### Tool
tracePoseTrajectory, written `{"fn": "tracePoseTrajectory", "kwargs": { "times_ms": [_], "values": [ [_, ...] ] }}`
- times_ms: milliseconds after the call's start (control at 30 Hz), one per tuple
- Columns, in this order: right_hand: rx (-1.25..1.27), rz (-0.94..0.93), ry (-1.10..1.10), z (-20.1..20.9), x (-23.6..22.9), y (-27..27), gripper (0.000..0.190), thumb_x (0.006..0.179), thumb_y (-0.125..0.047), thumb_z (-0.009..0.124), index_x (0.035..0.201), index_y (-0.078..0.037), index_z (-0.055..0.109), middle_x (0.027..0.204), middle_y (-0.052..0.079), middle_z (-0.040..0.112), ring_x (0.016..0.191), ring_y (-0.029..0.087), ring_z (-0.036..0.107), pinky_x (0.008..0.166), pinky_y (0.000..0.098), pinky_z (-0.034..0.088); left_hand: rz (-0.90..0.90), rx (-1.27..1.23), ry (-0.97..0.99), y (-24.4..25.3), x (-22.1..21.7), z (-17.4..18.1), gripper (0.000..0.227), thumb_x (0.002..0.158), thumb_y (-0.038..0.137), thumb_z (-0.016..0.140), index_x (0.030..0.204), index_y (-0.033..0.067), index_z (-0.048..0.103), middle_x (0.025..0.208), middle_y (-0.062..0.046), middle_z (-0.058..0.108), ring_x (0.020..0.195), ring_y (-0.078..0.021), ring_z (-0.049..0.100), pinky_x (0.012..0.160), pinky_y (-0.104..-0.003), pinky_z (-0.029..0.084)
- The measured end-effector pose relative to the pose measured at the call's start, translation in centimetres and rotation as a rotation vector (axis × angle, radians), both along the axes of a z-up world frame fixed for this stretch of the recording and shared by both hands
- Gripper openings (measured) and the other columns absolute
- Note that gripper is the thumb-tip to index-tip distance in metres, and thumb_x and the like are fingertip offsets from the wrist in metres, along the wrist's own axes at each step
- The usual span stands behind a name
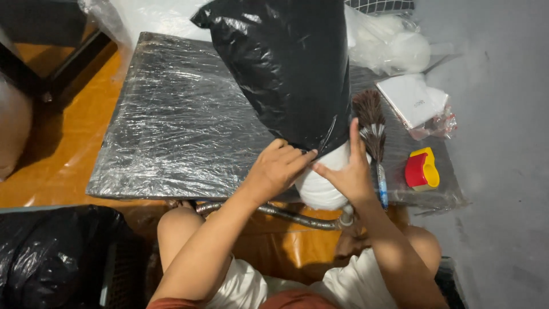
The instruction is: Inserting a white pillow into a black plastic shipping bag, folding the bag, and smoothing it with a duster.
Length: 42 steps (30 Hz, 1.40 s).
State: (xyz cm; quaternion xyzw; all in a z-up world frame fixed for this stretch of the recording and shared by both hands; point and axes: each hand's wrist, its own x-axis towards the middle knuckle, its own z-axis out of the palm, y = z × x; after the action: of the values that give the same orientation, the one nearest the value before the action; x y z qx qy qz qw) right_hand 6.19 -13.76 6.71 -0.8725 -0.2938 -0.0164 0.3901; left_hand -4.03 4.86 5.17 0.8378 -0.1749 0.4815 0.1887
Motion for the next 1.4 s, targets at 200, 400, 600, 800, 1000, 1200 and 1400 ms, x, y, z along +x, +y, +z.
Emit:
{"fn": "tracePoseTrajectory", "kwargs": {
  "times_ms": [200,400,600,800,1000,1200,1400],
  "values": [
    [0.252,0.001,-0.241,-4.6,3.0,0.0,0.124,0.054,-0.031,0.098,0.162,-0.015,0.037,0.14,0.026,0.052,0.134,0.048,0.051,0.113,0.057,0.039,0.029,-0.537,0.113,0.5,2.0,-3.2,0.058,0.075,0.038,0.09,0.117,0.0053,0.067,0.079,-0.007,0.066,0.074,-0.0259,0.067,0.074,-0.039,0.056],
    [0.408,0.002,-0.33,-7.4,3.1,0.8,0.125,0.054,-0.043,0.1,0.159,-0.009,0.041,0.141,0.025,0.052,0.134,0.044,0.051,0.115,0.0534,0.037,-0.018,-0.917,0.468,1.6,3.5,-0.1,0.12,0.079,0.035,0.087,0.16,-0.0005,0.006,0.148,-0.045,0.039,0.131,-0.0659,0.043,0.11,-0.07,0.039],
    [0.605,-0.168,-0.346,-9.8,3.2,3.8,0.129,0.058,-0.053,0.1,0.159,-0.004,0.035,0.147,0.027,0.05,0.136,0.043,0.052,0.116,0.0491,0.039,-0.151,-0.738,0.32,3.2,6.6,-2.2,0.118,0.065,0.04,0.099,0.155,0.0033,0.033,0.145,-0.029,0.05,0.135,-0.0468,0.05,0.114,-0.055,0.042],
    [0.392,-0.219,0.091,-10.8,2.0,3.4,0.142,0.055,-0.055,0.097,0.162,-0.013,0.012,0.143,0.038,0.051,0.129,0.056,0.053,0.112,0.0636,0.042,-0.149,-0.706,0.554,4.0,6.2,-3.3,0.132,0.061,0.032,0.1,0.161,0.0017,0.02,0.158,-0.032,0.036,0.141,-0.0505,0.042,0.117,-0.061,0.036],
    [0.24,0.117,0.065,-13.2,4.7,-3.5,0.096,0.082,-0.047,0.079,0.154,-0.001,0.034,0.151,0.033,0.046,0.143,0.048,0.041,0.118,0.0613,0.031,-0.17,-0.708,0.685,3.8,4.7,-3.1,0.135,0.062,0.032,0.099,0.163,0.0016,0.015,0.162,-0.03,0.031,0.146,-0.046,0.036,0.122,-0.056,0.031],
    [0.445,0.232,-0.063,-9.5,11.4,-4.4,0.103,0.101,-0.042,0.065,0.166,-0.011,-0.007,0.171,0.026,0.004,0.156,0.046,0.004,0.121,0.069,0.013,-0.186,-0.654,0.751,3.7,3.9,-3.8,0.137,0.059,0.036,0.1,0.161,-0.0018,0.017,0.163,-0.033,0.025,0.149,-0.047,0.029,0.124,-0.056,0.026],
    [0.124,0.375,0.047,-13.7,14.3,-3.7,0.096,0.087,-0.064,0.065,0.149,0.003,0.037,0.147,0.029,0.048,0.14,0.043,0.045,0.119,0.0558,0.034,-0.15,-0.651,0.865,3.1,2.6,-3.4,0.133,0.064,0.034,0.098,0.161,-0.0022,0.013,0.164,-0.033,0.019,0.15,-0.0464,0.024,0.125,-0.056,0.025]
  ]
}}
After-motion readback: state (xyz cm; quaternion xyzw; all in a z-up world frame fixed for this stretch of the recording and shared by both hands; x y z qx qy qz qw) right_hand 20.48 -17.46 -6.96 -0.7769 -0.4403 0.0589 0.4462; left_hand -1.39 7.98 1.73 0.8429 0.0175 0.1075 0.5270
